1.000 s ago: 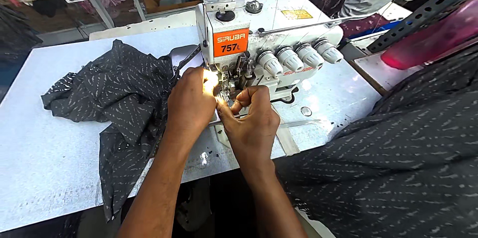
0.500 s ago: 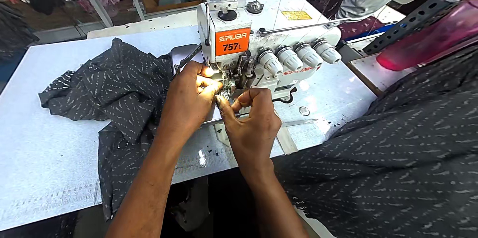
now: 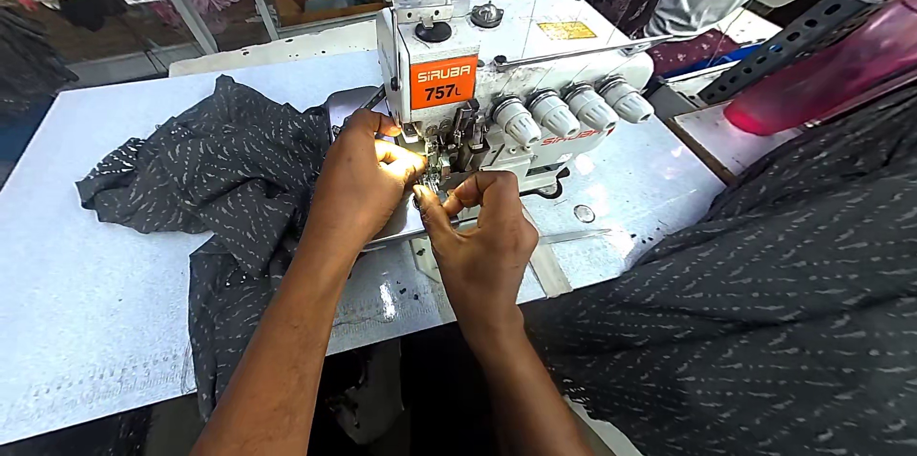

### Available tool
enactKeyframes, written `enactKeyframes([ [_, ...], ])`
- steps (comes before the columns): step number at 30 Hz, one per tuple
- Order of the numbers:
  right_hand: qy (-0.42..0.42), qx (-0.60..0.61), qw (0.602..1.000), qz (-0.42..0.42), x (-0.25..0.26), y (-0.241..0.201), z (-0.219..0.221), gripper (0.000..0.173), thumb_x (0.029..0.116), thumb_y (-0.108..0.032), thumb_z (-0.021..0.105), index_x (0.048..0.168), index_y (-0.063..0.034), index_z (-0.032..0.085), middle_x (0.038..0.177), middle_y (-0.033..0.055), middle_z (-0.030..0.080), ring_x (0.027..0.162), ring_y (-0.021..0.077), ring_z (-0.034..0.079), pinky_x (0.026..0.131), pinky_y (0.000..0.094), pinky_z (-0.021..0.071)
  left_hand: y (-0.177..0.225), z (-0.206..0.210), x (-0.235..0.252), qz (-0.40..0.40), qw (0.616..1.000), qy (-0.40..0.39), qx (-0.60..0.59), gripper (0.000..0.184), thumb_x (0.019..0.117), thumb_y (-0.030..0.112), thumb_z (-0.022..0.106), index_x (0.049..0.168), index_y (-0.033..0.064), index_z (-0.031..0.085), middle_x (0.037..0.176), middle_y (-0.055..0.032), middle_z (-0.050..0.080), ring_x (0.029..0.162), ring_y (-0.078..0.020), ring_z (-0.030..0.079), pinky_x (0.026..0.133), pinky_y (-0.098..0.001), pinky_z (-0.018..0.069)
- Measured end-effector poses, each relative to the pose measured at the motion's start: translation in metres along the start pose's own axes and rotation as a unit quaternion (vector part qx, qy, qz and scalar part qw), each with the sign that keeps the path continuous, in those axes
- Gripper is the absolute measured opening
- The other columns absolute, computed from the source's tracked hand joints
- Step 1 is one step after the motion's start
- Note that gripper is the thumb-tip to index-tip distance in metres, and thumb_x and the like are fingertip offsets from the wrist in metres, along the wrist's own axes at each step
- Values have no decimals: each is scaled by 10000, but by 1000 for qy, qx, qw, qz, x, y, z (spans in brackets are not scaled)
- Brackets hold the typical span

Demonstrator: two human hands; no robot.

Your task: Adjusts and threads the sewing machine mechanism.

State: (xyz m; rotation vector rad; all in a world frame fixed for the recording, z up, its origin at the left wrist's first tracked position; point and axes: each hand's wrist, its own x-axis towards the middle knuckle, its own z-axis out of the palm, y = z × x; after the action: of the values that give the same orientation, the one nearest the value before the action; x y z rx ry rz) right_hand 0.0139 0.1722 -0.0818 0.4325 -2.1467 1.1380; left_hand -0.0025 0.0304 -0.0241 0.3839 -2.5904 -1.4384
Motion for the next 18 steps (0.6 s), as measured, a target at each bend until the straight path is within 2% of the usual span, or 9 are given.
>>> enactKeyframes([
  [9, 5, -2, 1000, 1, -1, -1, 1, 284, 859, -176, 828, 941, -108, 565, 757, -32, 606, 714, 122, 604, 781, 387, 529, -5, 6, 2, 10, 1000, 7, 23, 424, 907, 232, 783, 1220, 171, 503, 843, 63, 741, 788, -94, 716, 716, -366, 589],
  [14, 10, -6, 1000, 1, -1, -1, 1, 268, 864, -158, 818, 929, -111, 562, 751, -29, 601, 711, 120, 602, 765, 373, 527, -8, 8, -2, 22, 998, 16, 60, 448, 912, 281, 724, 1269, 199, 466, 838, 92, 711, 730, -101, 673, 661, -390, 555],
  [16, 11, -5, 1000, 0, -1, -1, 1, 268, 870, -166, 819, 931, -108, 565, 752, -32, 605, 710, 120, 602, 756, 370, 525, -9, 8, -4, 19, 999, 27, 44, 427, 921, 249, 695, 1278, 197, 469, 830, 71, 681, 702, -115, 645, 633, -384, 541],
  [18, 8, -5, 1000, -1, -1, -1, 1, 276, 866, -170, 825, 936, -111, 564, 752, -32, 609, 707, 118, 605, 758, 372, 531, -8, 8, -6, 17, 999, 41, -2, 427, 927, 166, 686, 1284, 173, 453, 847, 49, 678, 689, -102, 641, 603, -324, 535],
])
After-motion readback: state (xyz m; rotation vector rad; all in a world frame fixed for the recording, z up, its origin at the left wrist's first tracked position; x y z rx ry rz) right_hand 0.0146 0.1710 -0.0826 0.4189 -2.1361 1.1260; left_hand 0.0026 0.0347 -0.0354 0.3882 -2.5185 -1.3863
